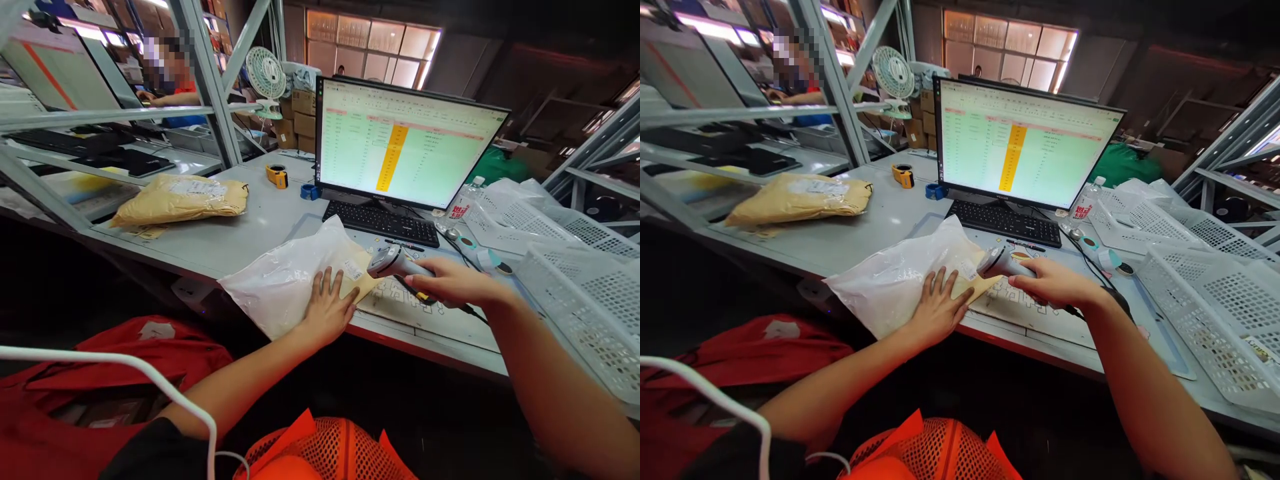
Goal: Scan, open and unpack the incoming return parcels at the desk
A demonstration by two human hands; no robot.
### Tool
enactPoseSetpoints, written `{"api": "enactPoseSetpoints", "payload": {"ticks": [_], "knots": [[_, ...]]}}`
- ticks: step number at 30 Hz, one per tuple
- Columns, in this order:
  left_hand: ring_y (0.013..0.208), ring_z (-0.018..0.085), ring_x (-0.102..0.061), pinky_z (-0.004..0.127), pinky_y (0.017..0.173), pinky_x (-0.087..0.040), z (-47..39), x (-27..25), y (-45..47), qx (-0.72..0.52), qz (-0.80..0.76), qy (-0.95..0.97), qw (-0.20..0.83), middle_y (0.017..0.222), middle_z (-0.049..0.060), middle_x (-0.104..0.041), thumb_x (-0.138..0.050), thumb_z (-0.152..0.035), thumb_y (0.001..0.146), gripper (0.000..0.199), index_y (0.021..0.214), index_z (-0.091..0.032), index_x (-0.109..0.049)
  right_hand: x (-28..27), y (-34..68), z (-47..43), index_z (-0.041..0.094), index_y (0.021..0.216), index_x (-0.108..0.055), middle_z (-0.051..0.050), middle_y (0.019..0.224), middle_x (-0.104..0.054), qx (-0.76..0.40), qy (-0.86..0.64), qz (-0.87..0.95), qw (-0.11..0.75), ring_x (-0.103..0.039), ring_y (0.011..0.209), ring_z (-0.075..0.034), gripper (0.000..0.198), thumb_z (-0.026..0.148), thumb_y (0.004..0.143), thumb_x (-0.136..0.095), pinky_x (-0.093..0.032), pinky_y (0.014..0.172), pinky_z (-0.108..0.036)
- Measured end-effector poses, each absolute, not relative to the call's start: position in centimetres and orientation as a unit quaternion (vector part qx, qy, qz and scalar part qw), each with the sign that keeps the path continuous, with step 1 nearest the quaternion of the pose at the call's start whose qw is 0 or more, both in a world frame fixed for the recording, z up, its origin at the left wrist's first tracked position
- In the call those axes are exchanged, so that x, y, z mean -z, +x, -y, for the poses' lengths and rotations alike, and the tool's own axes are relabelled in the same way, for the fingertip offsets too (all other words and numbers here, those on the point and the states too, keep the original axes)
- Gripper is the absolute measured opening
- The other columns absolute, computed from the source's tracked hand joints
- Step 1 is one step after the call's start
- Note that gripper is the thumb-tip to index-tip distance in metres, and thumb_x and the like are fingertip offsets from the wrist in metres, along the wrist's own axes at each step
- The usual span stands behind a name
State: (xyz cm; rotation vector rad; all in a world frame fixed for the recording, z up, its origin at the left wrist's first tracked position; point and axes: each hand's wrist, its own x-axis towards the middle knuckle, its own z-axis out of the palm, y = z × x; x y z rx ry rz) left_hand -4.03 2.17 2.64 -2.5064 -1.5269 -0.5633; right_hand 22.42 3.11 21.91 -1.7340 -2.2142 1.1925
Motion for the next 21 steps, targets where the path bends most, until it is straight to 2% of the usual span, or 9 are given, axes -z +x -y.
{"api": "enactPoseSetpoints", "payload": {"ticks": [2, 4, 7, 10, 14, 18, 21], "knots": [[0.158, 0.049, -0.036, 0.069, 0.127, -0.027, -1.9, -3.2, -4.3, 0.197, 0.503, -0.837, 0.085, 0.167, 0.016, -0.047, -0.059, -0.052, 0.106, 0.048, 0.151, -0.035, -0.066, -20.6, 23.4, -3.7, 0.021, 0.114, -0.068, -0.003, 0.077, -0.064, -0.307, -0.597, 0.738, 0.070, -0.059, 0.063, -0.018, 0.051, 0.069, 0.096, -0.062, -0.043, 0.050, -0.025], [0.157, 0.045, -0.038, 0.065, 0.128, -0.028, -1.7, -4.3, -4.9, 0.220, 0.498, -0.833, 0.098, 0.164, 0.015, -0.051, -0.058, -0.057, 0.106, 0.052, 0.151, -0.034, -0.065, -18.4, 25.0, -4.7, 0.017, 0.122, -0.070, -0.011, 0.098, -0.075, -0.192, -0.644, 0.734, 0.098, -0.071, 0.091, -0.027, 0.050, 0.061, 0.100, -0.058, -0.055, 0.072, -0.032], [0.158, 0.040, -0.038, 0.063, 0.130, -0.027, -2.2, -6.6, -6.7, 0.255, 0.523, -0.805, 0.114, 0.165, 0.012, -0.051, -0.054, -0.059, 0.107, 0.053, 0.152, -0.033, -0.065, -14.3, 28.0, -6.4, 0.006, 0.139, -0.064, -0.025, 0.128, -0.072, -0.063, -0.732, 0.671, 0.100, -0.066, 0.125, -0.040, 0.059, 0.053, 0.106, -0.048, -0.053, 0.100, -0.044], [0.159, 0.045, -0.034, 0.069, 0.130, -0.022, -4.0, -7.9, -9.0, 0.239, 0.593, -0.761, 0.110, 0.168, 0.014, -0.046, -0.057, -0.059, 0.105, 0.057, 0.154, -0.030, -0.063, -10.5, 30.3, -7.6, 0.000, 0.154, -0.048, -0.032, 0.135, -0.067, -0.014, -0.795, 0.601, 0.082, -0.065, 0.129, -0.043, 0.070, 0.052, 0.110, -0.039, -0.050, 0.103, -0.049], [0.158, 0.049, -0.034, 0.072, 0.129, -0.020, -6.9, -7.2, -11.4, 0.154, 0.672, -0.724, 0.015, 0.170, 0.015, -0.043, -0.057, -0.063, 0.103, 0.069, 0.162, -0.029, -0.054, -7.5, 32.0, -8.6, 0.002, 0.158, -0.041, -0.030, 0.137, -0.066, 0.019, -0.830, 0.553, 0.069, -0.067, 0.125, -0.040, 0.069, 0.050, 0.108, -0.043, -0.052, 0.102, -0.048], [0.158, 0.042, -0.038, 0.064, 0.133, -0.020, -8.2, -6.0, -12.5, 0.147, 0.643, -0.751, -0.038, 0.169, 0.010, -0.046, -0.054, -0.062, 0.103, 0.066, 0.162, -0.032, -0.053, -8.0, 32.9, -9.8, 0.003, 0.150, -0.054, -0.029, 0.137, -0.065, 0.051, -0.835, 0.542, 0.083, -0.066, 0.124, -0.040, 0.069, 0.055, 0.104, -0.050, -0.051, 0.105, -0.050], [0.159, 0.038, -0.039, 0.060, 0.134, -0.022, -8.6, -5.6, -13.0, 0.151, 0.605, -0.779, -0.060, 0.168, 0.007, -0.048, -0.053, -0.061, 0.103, 0.064, 0.161, -0.033, -0.055, -9.9, 32.0, -11.5, 0.005, 0.148, -0.059, -0.027, 0.140, -0.064, 0.095, -0.812, 0.554, 0.158, -0.064, 0.129, -0.039, 0.064, 0.051, 0.105, -0.048, -0.049, 0.110, -0.050]]}}
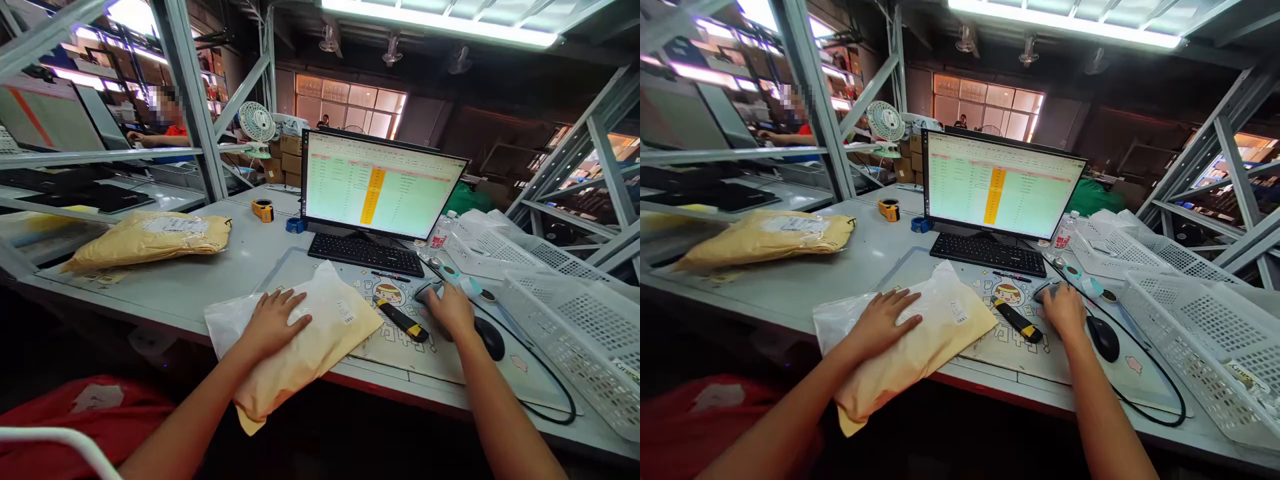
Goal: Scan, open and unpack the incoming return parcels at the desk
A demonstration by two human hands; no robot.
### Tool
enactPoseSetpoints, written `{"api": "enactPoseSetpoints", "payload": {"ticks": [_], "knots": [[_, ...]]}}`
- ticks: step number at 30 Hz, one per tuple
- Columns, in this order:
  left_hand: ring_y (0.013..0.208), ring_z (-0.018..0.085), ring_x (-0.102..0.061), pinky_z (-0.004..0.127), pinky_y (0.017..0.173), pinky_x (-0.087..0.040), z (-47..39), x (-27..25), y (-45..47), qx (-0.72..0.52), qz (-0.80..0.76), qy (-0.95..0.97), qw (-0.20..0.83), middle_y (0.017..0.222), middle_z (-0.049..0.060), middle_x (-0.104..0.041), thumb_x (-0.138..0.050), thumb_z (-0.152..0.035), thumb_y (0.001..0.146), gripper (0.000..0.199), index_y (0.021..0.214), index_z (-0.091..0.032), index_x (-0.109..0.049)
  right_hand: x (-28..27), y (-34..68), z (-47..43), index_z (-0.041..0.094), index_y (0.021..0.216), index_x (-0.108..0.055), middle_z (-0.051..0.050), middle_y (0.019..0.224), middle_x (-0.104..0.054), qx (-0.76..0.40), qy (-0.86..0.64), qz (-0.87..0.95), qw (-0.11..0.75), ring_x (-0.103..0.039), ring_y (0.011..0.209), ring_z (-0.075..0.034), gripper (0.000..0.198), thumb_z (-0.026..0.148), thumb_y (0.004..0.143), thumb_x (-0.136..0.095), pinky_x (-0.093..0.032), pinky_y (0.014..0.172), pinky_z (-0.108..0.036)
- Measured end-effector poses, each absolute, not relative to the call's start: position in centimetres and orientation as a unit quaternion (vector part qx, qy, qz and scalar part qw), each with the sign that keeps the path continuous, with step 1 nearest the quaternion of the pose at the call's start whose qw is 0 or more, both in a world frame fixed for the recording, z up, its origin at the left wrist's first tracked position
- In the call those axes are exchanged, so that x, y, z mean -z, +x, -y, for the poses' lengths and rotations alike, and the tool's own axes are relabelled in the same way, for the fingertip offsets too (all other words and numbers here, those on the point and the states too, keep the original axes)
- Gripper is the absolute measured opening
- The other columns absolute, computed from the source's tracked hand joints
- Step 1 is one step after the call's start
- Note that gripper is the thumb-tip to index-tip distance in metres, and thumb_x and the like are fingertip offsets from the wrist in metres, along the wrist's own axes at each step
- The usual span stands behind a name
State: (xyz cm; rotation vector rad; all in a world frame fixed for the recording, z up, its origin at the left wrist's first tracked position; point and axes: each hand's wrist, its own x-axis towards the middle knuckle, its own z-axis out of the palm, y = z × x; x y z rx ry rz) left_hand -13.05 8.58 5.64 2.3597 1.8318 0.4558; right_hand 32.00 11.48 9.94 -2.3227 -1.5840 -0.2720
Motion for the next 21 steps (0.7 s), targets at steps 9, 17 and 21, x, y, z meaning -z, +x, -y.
{"api": "enactPoseSetpoints", "payload": {"ticks": [9, 17, 21], "knots": [[0.157, 0.039, -0.042, 0.060, 0.131, -0.027, -10.0, -4.4, -14.1, -0.172, -0.564, 0.804, 0.077, 0.166, 0.007, -0.051, -0.047, -0.066, 0.102, 0.067, 0.159, -0.033, -0.057, -10.3, 24.1, -20.7, 0.010, 0.149, -0.062, -0.018, 0.148, -0.064, 0.015, -0.724, 0.672, 0.154, -0.058, 0.136, -0.032, 0.051, 0.027, 0.101, -0.054, -0.046, 0.116, -0.043], [0.154, 0.036, -0.045, 0.059, 0.126, -0.033, -9.5, -5.1, -13.8, -0.166, -0.578, 0.794, 0.088, 0.166, 0.005, -0.052, -0.046, -0.064, 0.102, 0.064, 0.158, -0.035, -0.058, -8.9, 23.5, -22.6, 0.009, 0.152, -0.059, -0.017, 0.178, -0.027, 0.008, -0.756, 0.636, 0.156, -0.017, 0.165, -0.042, 0.053, 0.038, 0.109, -0.047, -0.021, 0.131, -0.062], [0.151, 0.036, -0.047, 0.060, 0.124, -0.035, -9.5, -5.2, -13.8, -0.180, -0.575, 0.793, 0.093, 0.163, 0.005, -0.054, -0.048, -0.064, 0.102, 0.061, 0.156, -0.037, -0.060, -9.4, 23.5, -22.6, 0.008, 0.145, -0.066, -0.020, 0.177, -0.028, -0.014, -0.751, 0.642, 0.153, -0.015, 0.165, -0.045, 0.050, 0.039, 0.109, -0.050, -0.019, 0.129, -0.068]]}}
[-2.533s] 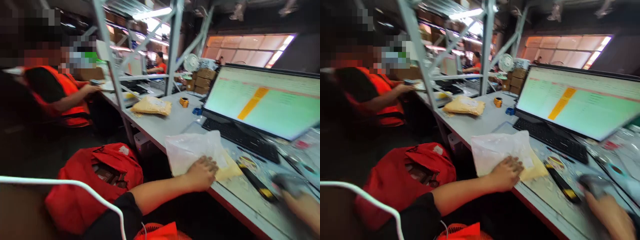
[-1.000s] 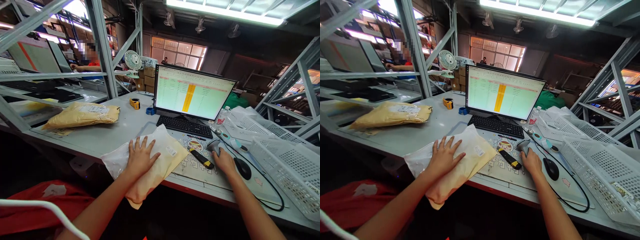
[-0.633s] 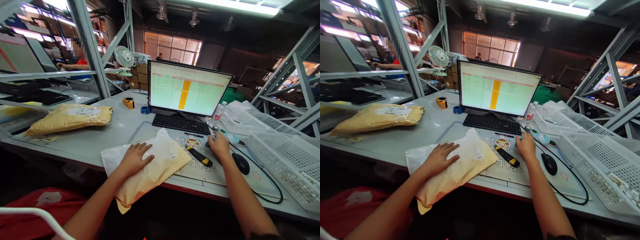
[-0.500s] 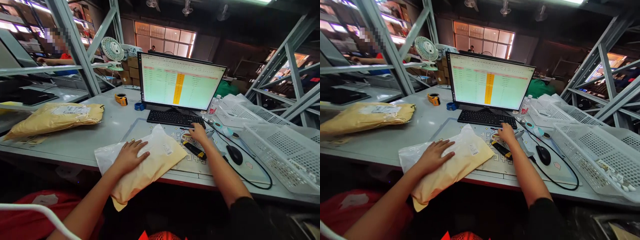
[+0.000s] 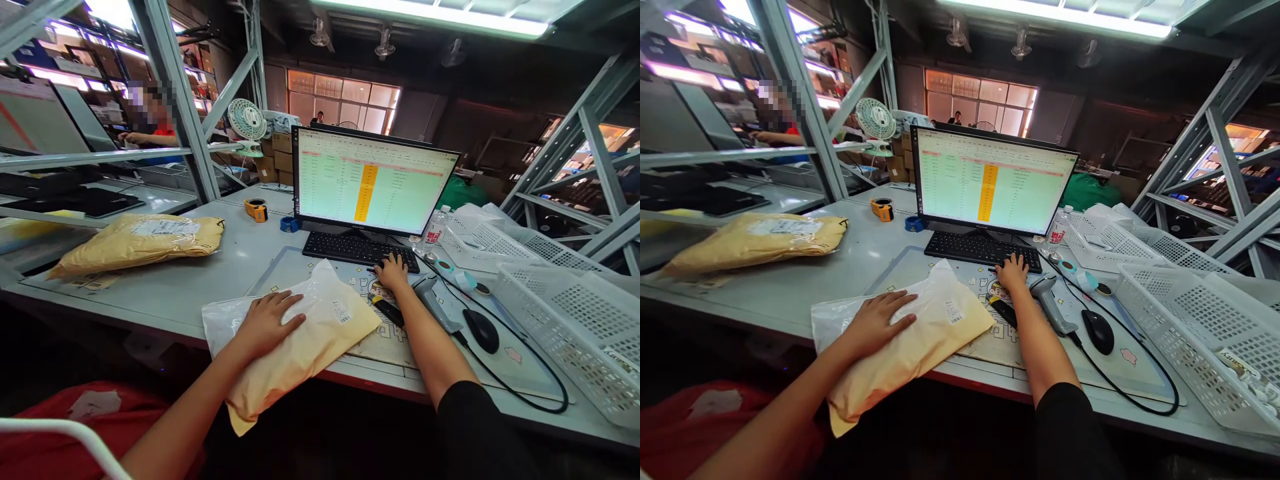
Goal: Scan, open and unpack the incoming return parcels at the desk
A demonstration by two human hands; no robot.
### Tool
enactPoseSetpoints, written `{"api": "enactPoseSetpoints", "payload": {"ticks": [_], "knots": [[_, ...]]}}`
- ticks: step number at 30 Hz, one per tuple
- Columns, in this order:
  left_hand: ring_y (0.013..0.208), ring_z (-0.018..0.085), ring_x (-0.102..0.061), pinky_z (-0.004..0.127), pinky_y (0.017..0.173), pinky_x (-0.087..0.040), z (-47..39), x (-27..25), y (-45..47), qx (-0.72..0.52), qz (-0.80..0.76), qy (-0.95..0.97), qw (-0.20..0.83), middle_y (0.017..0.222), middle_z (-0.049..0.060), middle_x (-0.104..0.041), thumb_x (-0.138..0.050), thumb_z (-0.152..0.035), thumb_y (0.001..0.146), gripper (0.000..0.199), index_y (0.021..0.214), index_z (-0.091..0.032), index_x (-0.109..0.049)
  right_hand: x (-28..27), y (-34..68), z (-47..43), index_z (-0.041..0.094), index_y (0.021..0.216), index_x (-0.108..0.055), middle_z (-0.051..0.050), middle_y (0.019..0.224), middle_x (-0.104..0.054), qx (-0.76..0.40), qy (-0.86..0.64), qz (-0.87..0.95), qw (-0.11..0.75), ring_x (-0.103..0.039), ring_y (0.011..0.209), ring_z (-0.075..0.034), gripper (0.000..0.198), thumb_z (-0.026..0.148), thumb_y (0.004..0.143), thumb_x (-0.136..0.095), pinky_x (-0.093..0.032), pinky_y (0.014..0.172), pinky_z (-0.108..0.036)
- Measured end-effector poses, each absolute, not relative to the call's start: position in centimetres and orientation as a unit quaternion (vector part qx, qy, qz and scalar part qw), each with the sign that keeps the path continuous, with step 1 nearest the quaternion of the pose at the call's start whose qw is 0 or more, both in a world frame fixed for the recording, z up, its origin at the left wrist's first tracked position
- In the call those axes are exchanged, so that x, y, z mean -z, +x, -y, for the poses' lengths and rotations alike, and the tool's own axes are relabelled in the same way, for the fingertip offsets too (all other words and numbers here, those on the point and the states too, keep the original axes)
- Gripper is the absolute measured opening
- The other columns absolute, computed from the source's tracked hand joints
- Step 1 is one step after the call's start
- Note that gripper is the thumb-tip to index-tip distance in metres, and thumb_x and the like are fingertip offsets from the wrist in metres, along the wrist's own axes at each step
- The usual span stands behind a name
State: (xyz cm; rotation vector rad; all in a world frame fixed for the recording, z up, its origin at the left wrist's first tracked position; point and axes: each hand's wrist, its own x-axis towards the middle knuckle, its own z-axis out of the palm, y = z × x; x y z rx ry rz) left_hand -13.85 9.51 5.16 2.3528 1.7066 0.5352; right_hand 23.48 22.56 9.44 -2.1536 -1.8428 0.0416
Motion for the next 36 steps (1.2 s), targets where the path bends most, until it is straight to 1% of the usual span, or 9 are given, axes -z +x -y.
{"api": "enactPoseSetpoints", "payload": {"ticks": [2, 6, 8, 12, 15, 19, 26, 31, 36], "knots": [[0.149, 0.038, -0.049, 0.061, 0.122, -0.036, -9.5, -5.0, -14.0, -0.194, -0.571, 0.792, 0.092, 0.161, 0.005, -0.057, -0.050, -0.065, 0.102, 0.060, 0.154, -0.037, -0.061, -10.5, 22.9, -22.2, 0.007, 0.148, -0.063, -0.022, 0.176, -0.029, -0.009, -0.737, 0.653, 0.173, -0.016, 0.165, -0.045, 0.053, 0.040, 0.110, -0.048, -0.019, 0.130, -0.067], [0.145, 0.039, -0.052, 0.063, 0.121, -0.039, -9.5, -4.3, -14.3, -0.234, -0.541, 0.805, 0.072, 0.157, 0.006, -0.060, -0.053, -0.064, 0.102, 0.057, 0.151, -0.037, -0.065, -11.8, 19.0, -19.4, 0.014, 0.156, -0.056, -0.016, 0.164, -0.052, -0.018, -0.656, 0.725, 0.209, -0.046, 0.153, -0.027, 0.054, 0.043, 0.112, -0.045, -0.034, 0.129, -0.041], [0.144, 0.039, -0.053, 0.063, 0.121, -0.040, -9.5, -3.9, -14.3, -0.258, -0.513, 0.817, 0.055, 0.156, 0.006, -0.061, -0.056, -0.062, 0.102, 0.055, 0.150, -0.036, -0.065, -11.1, 16.2, -17.1, 0.017, 0.160, -0.053, -0.014, 0.163, -0.054, -0.049, -0.592, 0.776, 0.213, -0.051, 0.150, -0.024, 0.061, 0.050, 0.108, -0.055, -0.038, 0.126, -0.035], [0.143, 0.039, -0.055, 0.062, 0.122, -0.041, -9.2, -4.2, -14.5, -0.331, -0.461, 0.822, 0.050, 0.153, 0.009, -0.064, -0.059, -0.057, 0.101, 0.054, 0.145, -0.028, -0.069, -8.3, 11.7, -13.0, 0.020, 0.170, -0.038, -0.019, 0.177, -0.027, -0.107, -0.523, 0.825, 0.187, -0.034, 0.161, -0.038, 0.092, 0.063, 0.096, -0.072, -0.033, 0.129, -0.052], [0.137, 0.033, -0.062, 0.054, 0.122, -0.045, -8.6, -5.7, -16.0, -0.447, -0.459, 0.764, 0.073, 0.143, 0.013, -0.070, -0.054, -0.050, 0.103, 0.047, 0.133, -0.019, -0.073, -6.7, 10.7, -11.7, 0.023, 0.169, -0.041, -0.019, 0.180, -0.017, -0.104, -0.547, 0.817, 0.151, -0.027, 0.163, -0.043, 0.086, 0.061, 0.098, -0.070, -0.029, 0.129, -0.061], [0.126, 0.027, -0.068, 0.045, 0.117, -0.050, -8.2, -7.4, -19.7, -0.614, -0.513, 0.589, 0.112, 0.131, 0.012, -0.075, -0.059, -0.038, 0.094, 0.033, 0.116, -0.018, -0.075, -5.8, 11.0, -11.8, 0.018, 0.164, -0.049, -0.018, 0.178, -0.025, -0.075, -0.557, 0.810, 0.170, -0.034, 0.159, -0.041, 0.075, 0.056, 0.102, -0.065, -0.032, 0.129, -0.056], [0.110, 0.024, -0.071, 0.042, 0.111, -0.052, -7.7, -7.5, -22.5, -0.730, -0.445, 0.372, 0.362, 0.120, 0.012, -0.076, -0.091, -0.027, 0.054, 0.039, 0.086, -0.016, -0.072, -5.0, 11.5, -11.7, 0.019, 0.161, -0.053, -0.016, 0.177, -0.029, -0.064, -0.547, 0.810, 0.201, -0.036, 0.158, -0.041, 0.072, 0.057, 0.100, -0.064, -0.034, 0.128, -0.057], [0.110, 0.024, -0.075, 0.039, 0.113, -0.053, -6.8, -8.5, -21.5, -0.745, -0.367, 0.311, 0.462, 0.101, 0.006, -0.079, -0.100, -0.024, 0.053, 0.041, 0.081, -0.016, -0.071, -4.8, 11.7, -11.7, 0.017, 0.160, -0.055, -0.017, 0.177, -0.029, -0.065, -0.538, 0.813, 0.215, -0.035, 0.157, -0.042, 0.073, 0.058, 0.100, -0.063, -0.033, 0.128, -0.058], [0.100, 0.023, -0.078, 0.036, 0.104, -0.059, -7.1, -8.8, -21.4, -0.738, -0.365, 0.332, 0.461, 0.095, 0.006, -0.078, -0.099, -0.027, 0.058, 0.044, 0.088, -0.016, -0.069, -4.8, 11.6, -11.5, 0.016, 0.160, -0.055, -0.018, 0.176, -0.030, -0.060, -0.539, 0.812, 0.216, -0.034, 0.158, -0.042, 0.073, 0.057, 0.100, -0.064, -0.033, 0.128, -0.058]]}}
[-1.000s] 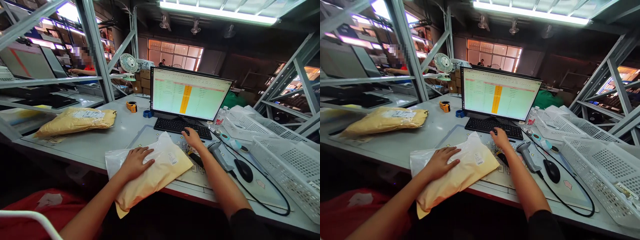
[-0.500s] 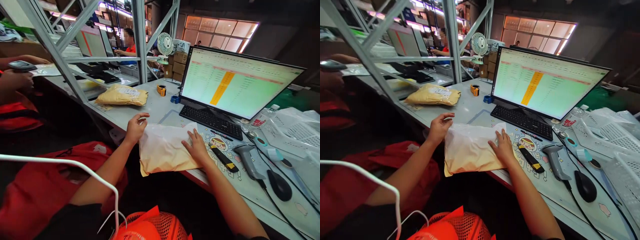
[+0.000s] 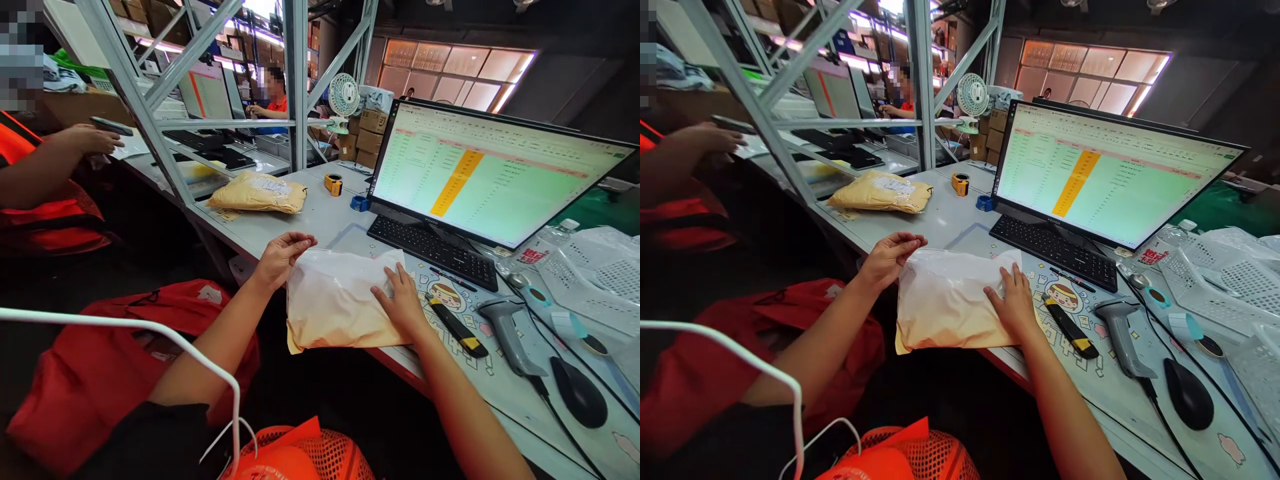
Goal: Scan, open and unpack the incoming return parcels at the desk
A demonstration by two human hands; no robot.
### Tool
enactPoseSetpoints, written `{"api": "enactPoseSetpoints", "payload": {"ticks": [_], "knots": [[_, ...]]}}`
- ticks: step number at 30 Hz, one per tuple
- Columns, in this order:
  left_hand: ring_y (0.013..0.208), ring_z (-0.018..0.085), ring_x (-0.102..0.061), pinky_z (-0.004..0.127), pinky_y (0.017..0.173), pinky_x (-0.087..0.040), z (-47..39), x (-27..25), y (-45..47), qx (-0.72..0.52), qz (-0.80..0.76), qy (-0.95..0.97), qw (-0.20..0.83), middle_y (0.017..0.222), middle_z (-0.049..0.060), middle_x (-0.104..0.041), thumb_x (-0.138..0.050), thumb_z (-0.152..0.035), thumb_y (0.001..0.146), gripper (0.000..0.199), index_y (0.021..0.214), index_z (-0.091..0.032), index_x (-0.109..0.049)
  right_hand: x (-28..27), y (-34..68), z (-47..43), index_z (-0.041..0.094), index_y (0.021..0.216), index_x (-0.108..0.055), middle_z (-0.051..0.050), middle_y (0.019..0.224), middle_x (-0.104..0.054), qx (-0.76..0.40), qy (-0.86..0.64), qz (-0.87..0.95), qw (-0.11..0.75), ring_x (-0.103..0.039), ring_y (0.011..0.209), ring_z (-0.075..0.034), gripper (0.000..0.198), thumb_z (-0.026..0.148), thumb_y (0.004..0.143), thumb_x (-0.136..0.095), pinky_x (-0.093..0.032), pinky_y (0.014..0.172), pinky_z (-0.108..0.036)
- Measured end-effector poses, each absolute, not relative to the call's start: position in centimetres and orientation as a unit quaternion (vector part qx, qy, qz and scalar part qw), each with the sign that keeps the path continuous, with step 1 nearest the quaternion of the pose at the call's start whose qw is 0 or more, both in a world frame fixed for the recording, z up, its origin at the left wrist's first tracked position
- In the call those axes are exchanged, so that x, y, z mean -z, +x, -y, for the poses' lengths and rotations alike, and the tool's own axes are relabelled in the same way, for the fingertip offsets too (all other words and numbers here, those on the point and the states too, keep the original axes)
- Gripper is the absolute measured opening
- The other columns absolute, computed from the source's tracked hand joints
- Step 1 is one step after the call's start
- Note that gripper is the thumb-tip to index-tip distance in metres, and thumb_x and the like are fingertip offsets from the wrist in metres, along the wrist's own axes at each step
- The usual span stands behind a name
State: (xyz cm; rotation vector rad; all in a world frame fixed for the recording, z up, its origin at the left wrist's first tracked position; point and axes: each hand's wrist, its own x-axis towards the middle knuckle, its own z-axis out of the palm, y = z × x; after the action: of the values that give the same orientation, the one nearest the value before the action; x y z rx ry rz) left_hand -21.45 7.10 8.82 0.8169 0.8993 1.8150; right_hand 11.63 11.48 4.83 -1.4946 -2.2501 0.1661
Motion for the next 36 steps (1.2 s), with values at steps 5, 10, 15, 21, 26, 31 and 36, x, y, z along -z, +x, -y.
{"api": "enactPoseSetpoints", "payload": {"ticks": [5, 10, 15, 21, 26, 31, 36], "knots": [[0.110, 0.026, -0.076, 0.039, 0.101, -0.060, -10.5, -9.1, -22.4, -0.579, -0.511, 0.531, 0.348, 0.113, 0.015, -0.078, -0.075, -0.055, 0.083, 0.047, 0.108, -0.016, -0.067, -5.0, 11.4, -11.4, 0.019, 0.161, -0.054, -0.016, 0.178, -0.026, -0.035, -0.555, 0.807, 0.201, -0.023, 0.163, -0.045, 0.071, 0.056, 0.100, -0.064, -0.029, 0.128, -0.065], [0.098, 0.030, -0.074, 0.037, 0.093, -0.055, -14.4, -10.1, -21.8, -0.324, -0.593, 0.685, 0.274, 0.106, 0.015, -0.081, -0.081, -0.053, 0.070, 0.044, 0.095, -0.016, -0.078, -5.9, 10.9, -10.2, 0.019, 0.163, -0.051, -0.013, 0.180, -0.018, 0.034, -0.482, 0.845, 0.231, -0.008, 0.168, -0.038, 0.069, 0.050, 0.102, -0.062, -0.014, 0.133, -0.065], [0.078, 0.022, -0.067, 0.028, 0.072, -0.047, -15.4, -11.2, -20.6, -0.234, -0.575, 0.744, 0.248, 0.083, 0.005, -0.078, -0.066, -0.051, 0.079, 0.035, 0.082, -0.019, -0.078, -5.9, 9.5, -8.5, 0.026, 0.167, -0.046, -0.009, 0.179, -0.025, -0.001, -0.312, 0.936, 0.164, -0.014, 0.168, -0.032, 0.069, 0.052, 0.105, -0.061, -0.016, 0.134, -0.062], [0.093, 0.030, -0.069, 0.034, 0.079, -0.046, -13.5, -11.4, -19.5, -0.245, -0.624, 0.728, 0.143, 0.102, 0.013, -0.079, -0.053, -0.050, 0.093, 0.041, 0.102, -0.019, -0.078, -5.0, 9.1, -8.4, 0.023, 0.164, -0.048, -0.012, 0.176, -0.033, -0.037, -0.303, 0.939, 0.159, -0.026, 0.165, -0.034, 0.066, 0.048, 0.105, -0.064, -0.023, 0.132, -0.064], [0.090, 0.031, -0.072, 0.036, 0.077, -0.049, -10.4, -12.2, -19.5, -0.278, -0.608, 0.744, 0.029, 0.097, 0.013, -0.079, -0.044, -0.053, 0.100, 0.043, 0.102, -0.022, -0.075, -7.1, 9.5, -7.7, 0.022, 0.145, -0.067, -0.014, 0.168, -0.048, -0.008, -0.287, 0.929, 0.232, -0.040, 0.159, -0.033, 0.048, 0.042, 0.102, -0.068, -0.035, 0.128, -0.060], [0.071, 0.021, -0.070, 0.030, 0.068, -0.050, -4.7, -15.9, -18.2, -0.340, -0.401, 0.851, -0.022, 0.082, 0.006, -0.077, -0.049, -0.048, 0.105, 0.036, 0.096, -0.026, -0.076, -14.6, 8.7, -4.2, 0.031, 0.172, -0.034, -0.014, 0.177, -0.030, 0.111, -0.340, 0.895, 0.265, -0.018, 0.165, -0.045, 0.104, 0.053, 0.085, -0.086, -0.016, 0.131, -0.073], [0.060, 0.017, -0.063, 0.030, 0.060, -0.050, 0.4, -19.5, -14.6, -0.390, -0.193, 0.899, -0.054, 0.069, 0.001, -0.069, -0.068, -0.028, 0.100, 0.010, 0.093, -0.029, -0.076, -21.1, 10.2, -0.6, 0.027, 0.150, -0.064, -0.007, 0.093, -0.079, -0.049, -0.363, 0.928, 0.063, -0.074, 0.087, -0.030, 0.066, 0.035, 0.087, -0.082, -0.058, 0.080, -0.039]]}}
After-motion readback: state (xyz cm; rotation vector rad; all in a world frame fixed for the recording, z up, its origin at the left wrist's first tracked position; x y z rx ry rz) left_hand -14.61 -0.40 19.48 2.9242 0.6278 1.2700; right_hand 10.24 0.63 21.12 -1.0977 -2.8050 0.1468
